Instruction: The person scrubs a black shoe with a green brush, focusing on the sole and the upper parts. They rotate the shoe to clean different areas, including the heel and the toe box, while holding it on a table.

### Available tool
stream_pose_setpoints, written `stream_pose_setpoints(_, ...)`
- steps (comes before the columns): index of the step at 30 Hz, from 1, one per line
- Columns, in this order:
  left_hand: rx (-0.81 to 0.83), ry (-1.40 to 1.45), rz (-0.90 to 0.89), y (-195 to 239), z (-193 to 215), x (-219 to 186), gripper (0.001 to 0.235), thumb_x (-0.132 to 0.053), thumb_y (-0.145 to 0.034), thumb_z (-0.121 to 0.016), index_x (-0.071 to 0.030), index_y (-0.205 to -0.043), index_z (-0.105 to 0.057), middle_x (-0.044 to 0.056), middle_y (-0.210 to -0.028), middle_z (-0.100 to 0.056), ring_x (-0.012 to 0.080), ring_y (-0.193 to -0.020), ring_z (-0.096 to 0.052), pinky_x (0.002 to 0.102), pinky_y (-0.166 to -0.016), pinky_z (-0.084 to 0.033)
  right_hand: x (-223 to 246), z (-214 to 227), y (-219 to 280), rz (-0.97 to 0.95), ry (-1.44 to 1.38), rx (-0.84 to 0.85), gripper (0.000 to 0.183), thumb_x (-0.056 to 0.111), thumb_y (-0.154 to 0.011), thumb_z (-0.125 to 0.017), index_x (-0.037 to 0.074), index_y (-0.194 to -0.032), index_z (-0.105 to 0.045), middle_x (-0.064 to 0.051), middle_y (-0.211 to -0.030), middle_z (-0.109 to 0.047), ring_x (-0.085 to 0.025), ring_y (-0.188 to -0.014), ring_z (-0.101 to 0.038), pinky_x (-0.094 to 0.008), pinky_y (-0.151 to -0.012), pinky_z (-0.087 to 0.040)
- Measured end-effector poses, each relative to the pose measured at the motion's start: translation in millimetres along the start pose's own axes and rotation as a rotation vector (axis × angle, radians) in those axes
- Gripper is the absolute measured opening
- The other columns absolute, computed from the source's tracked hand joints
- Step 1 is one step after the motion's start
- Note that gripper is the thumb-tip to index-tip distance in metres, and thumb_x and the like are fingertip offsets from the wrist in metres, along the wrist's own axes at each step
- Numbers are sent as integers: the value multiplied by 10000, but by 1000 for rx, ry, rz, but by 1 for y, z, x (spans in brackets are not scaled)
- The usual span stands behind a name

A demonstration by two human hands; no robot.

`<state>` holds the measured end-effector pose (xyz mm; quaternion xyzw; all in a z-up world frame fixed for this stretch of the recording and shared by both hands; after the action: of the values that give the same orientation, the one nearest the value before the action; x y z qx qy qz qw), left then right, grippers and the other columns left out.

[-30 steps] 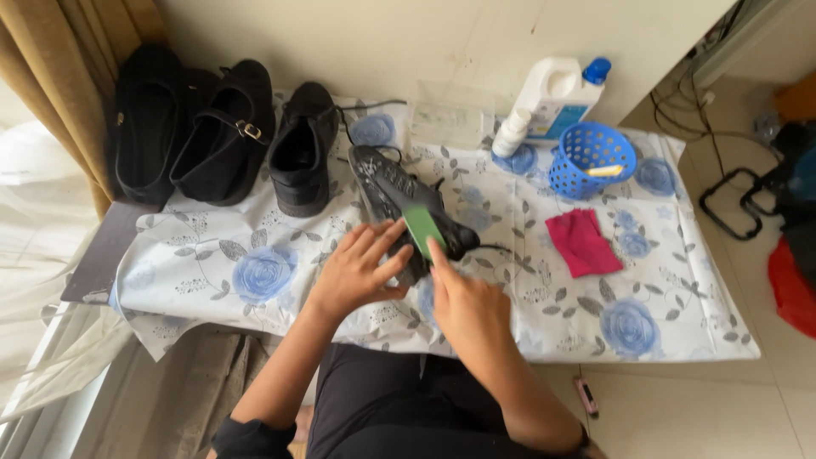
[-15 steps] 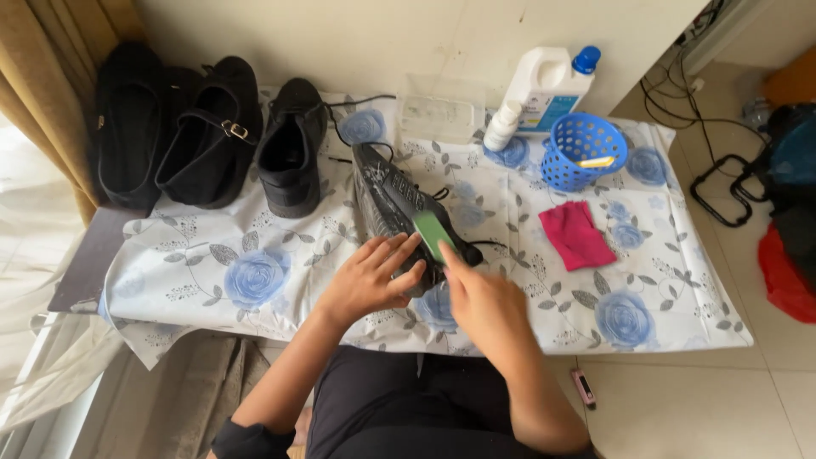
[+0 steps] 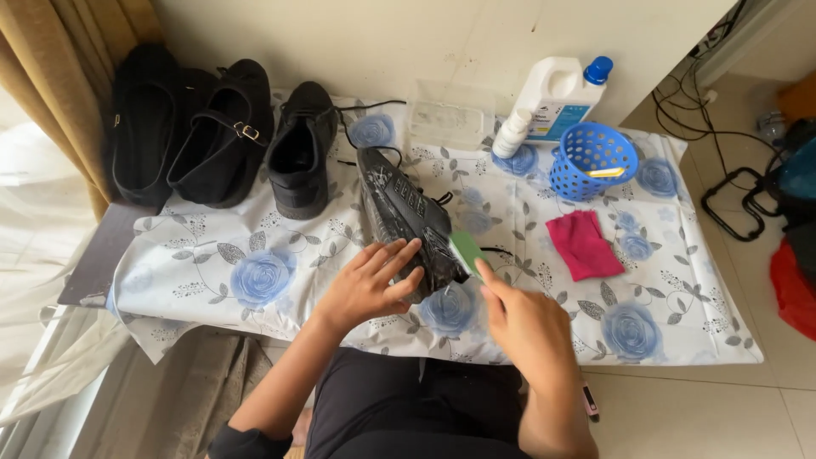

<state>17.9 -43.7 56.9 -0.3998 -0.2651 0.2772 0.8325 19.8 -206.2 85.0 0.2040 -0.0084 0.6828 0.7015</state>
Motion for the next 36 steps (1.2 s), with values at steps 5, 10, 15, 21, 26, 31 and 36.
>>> stream_pose_setpoints(5, -17, 30, -12, -2, -4, -3, 274, -213, -832, -323, -165, -1023, -512, 135, -1085, -595, 236, -931, -602, 335, -830, -442, 32, -1, -53, 235, -84, -119, 381, 269, -900, -395, 336, -1264, -486, -104, -604, -624, -262, -591, -601, -361, -616, -475)
stream_pose_setpoints(10, 35, 21, -25, 9, -9, -4, 262, -217, -787, -391, -190, -1025, -496, 122, -1105, -594, 227, -961, -594, 346, -851, -427, 7, -3, -27, 45, 8, 74, 389, 300, -874, -386, 401, -1229, -509, -142, -702, -674, -341, -770, -650, -464, -780, -491)
stream_pose_setpoints(15, 23, 16, -55, 10, -14, -9, 250, -207, -786, -379, -204, -1015, -479, 92, -1103, -592, 206, -963, -589, 341, -860, -423, 36, -22, -84, 290, -214, -138, 367, 156, -892, -398, 116, -1211, -576, -72, -446, -540, -159, -364, -448, -261, -434, -395)
stream_pose_setpoints(21, 46, 11, -30, 23, -11, -8, 193, -228, -831, -386, -221, -1008, -462, 81, -1120, -593, 201, -968, -587, 334, -863, -423, -2, 0, -20, 76, -65, 101, 372, 265, -873, -410, 294, -1215, -553, -193, -714, -666, -376, -740, -638, -469, -713, -495)
stream_pose_setpoints(26, 42, -22, -33, 25, -12, -11, 171, -238, -849, -381, -224, -1006, -447, 68, -1114, -598, 192, -956, -593, 328, -855, -428, 42, -20, -58, 323, -174, -70, 388, 174, -904, -384, 169, -1279, -484, -149, -540, -603, -254, -474, -566, -331, -511, -464)
stream_pose_setpoints(31, 179, 54, -106, 27, -11, -12, 303, -238, -873, -623, -161, -1059, -395, 120, -1236, -521, 237, -1027, -593, 332, -826, -477, 25, -19, -17, 204, 32, -1, 426, 268, -870, -421, 305, -1293, -455, -87, -423, -461, -247, -389, -453, -409, -464, -357)
stream_pose_setpoints(36, 16, -44, -58, 29, -15, -14, 195, -205, -881, -325, -217, -1032, -448, 83, -1107, -596, 206, -961, -591, 322, -849, -436, 65, -29, -58, 293, -94, -53, 398, 241, -895, -377, 245, -1278, -483, -198, -727, -652, -385, -744, -635, -499, -706, -497)
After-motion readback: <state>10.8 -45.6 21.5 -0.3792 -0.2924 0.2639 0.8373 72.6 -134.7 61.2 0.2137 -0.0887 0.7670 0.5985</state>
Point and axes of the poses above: each hand's wrist, its own y-axis away from the middle knuckle, its own z-axis out of the back of the hand, x = y × z, the point moved 8 cm from there along -y, towards the middle knuckle
